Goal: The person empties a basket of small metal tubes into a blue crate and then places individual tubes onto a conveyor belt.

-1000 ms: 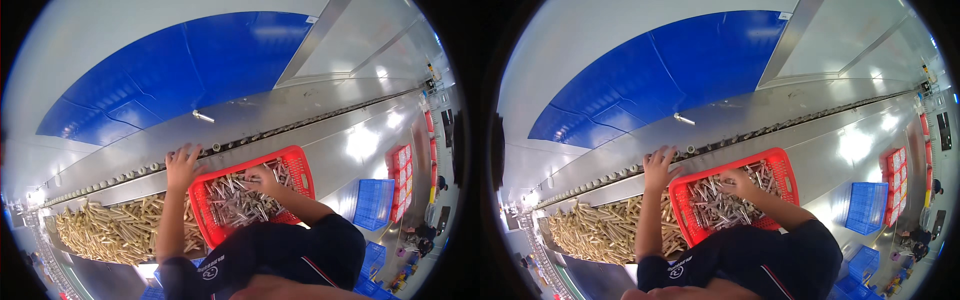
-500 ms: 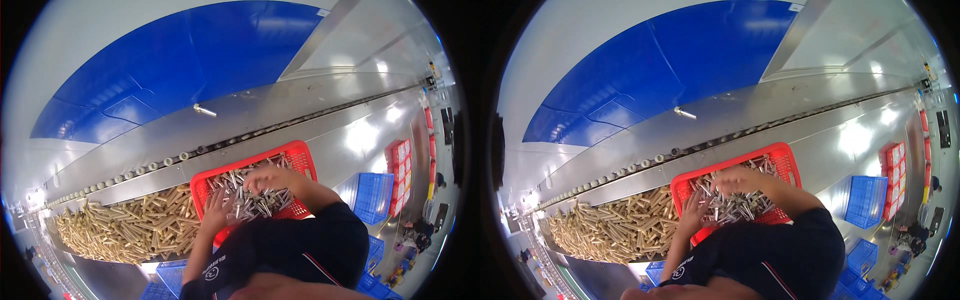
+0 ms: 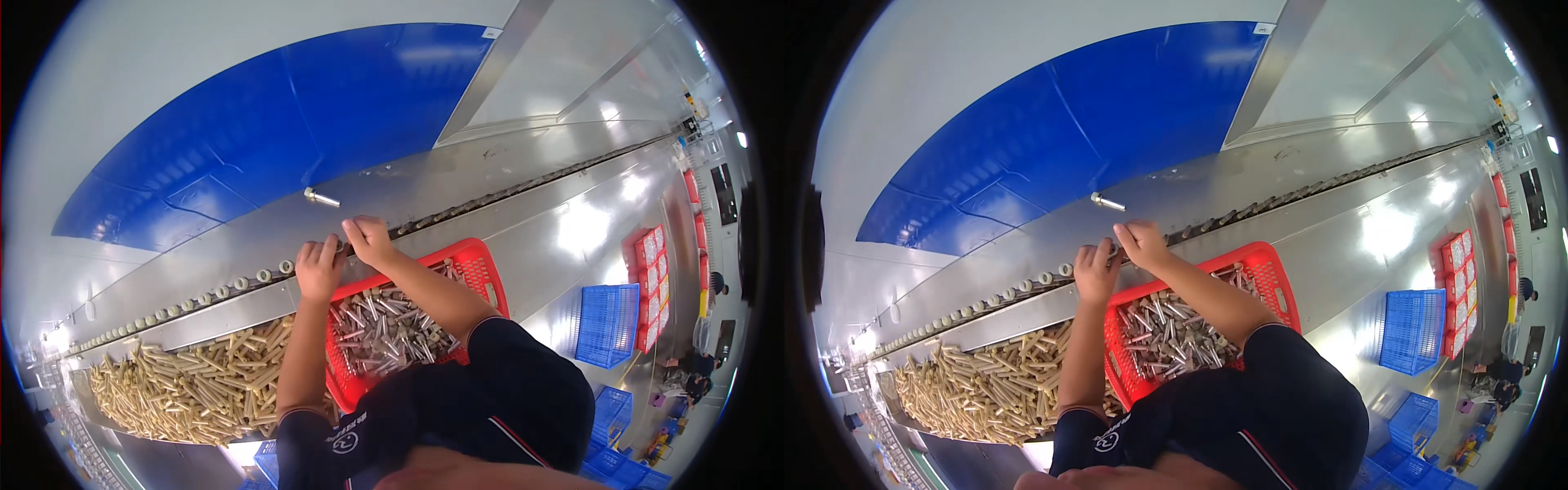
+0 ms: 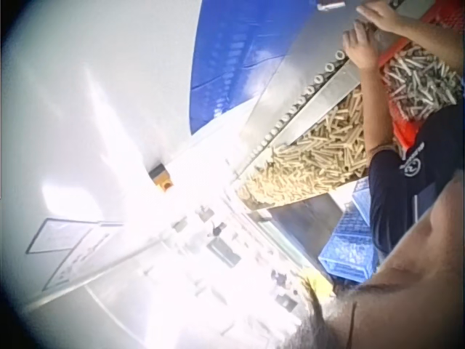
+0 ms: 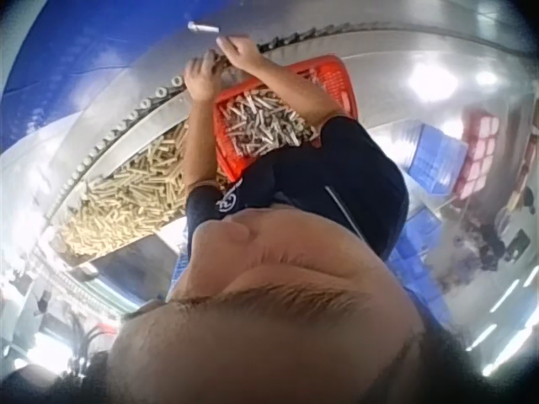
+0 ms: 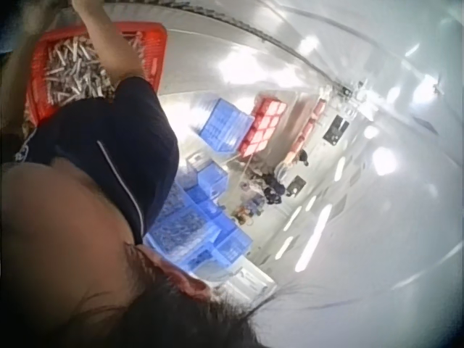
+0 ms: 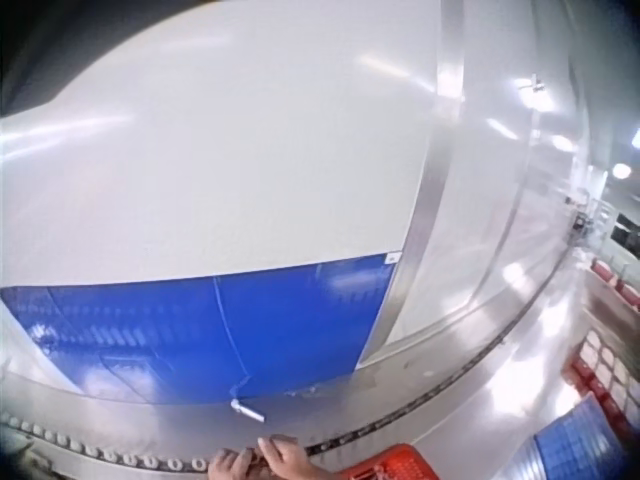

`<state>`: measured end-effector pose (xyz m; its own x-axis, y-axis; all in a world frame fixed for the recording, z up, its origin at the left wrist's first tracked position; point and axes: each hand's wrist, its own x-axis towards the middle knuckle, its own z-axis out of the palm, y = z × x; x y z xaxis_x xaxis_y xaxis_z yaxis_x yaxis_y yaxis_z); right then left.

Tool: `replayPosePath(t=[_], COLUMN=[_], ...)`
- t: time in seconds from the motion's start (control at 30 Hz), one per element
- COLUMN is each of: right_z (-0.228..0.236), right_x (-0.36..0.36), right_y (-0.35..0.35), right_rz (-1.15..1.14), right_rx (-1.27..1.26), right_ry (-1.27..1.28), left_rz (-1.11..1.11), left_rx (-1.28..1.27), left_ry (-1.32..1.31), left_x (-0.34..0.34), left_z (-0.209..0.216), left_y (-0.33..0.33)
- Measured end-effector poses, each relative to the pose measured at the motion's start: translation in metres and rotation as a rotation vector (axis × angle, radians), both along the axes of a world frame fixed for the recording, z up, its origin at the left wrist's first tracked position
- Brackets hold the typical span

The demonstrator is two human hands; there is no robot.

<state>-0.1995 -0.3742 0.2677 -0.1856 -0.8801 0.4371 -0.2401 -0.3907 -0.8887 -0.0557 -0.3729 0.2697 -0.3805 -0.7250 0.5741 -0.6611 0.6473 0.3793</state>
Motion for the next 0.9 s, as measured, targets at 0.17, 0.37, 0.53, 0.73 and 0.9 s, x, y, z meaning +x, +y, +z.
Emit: replayPosePath(t=[0.17, 0.37, 0.53, 0.73, 0.9], right_z=[0.077, 0.004, 0.009, -0.014, 0.014], right_x=[-0.060, -0.121, -0.096, 0.007, -0.017], right_y=[0.058, 0.162, 0.113, 0.040, 0.025], right_rz=[0.251, 0.660, 0.330, 0.082, 0.079], right_rx=[-0.029, 0.505, 0.491, 0.287, -0.072], right_ry=[0.080, 0.465, 0.178, 0.074, -0.065], left_rz=[-0.016, -0.093, 0.274, 0.070, 0.026], left_rx=[-0.087, 0.652, 0.212, 0.122, 0.236], left_ry=[0.240, -0.124, 0.142, -0.182, -0.102], left_x=[0.001, 0.054, 0.062, 0.004, -0.012], left_z=[0.095, 0.020, 0.045, 0.002, -0.013], left_y=[0.034, 0.131, 0.071, 0.005, -0.011])
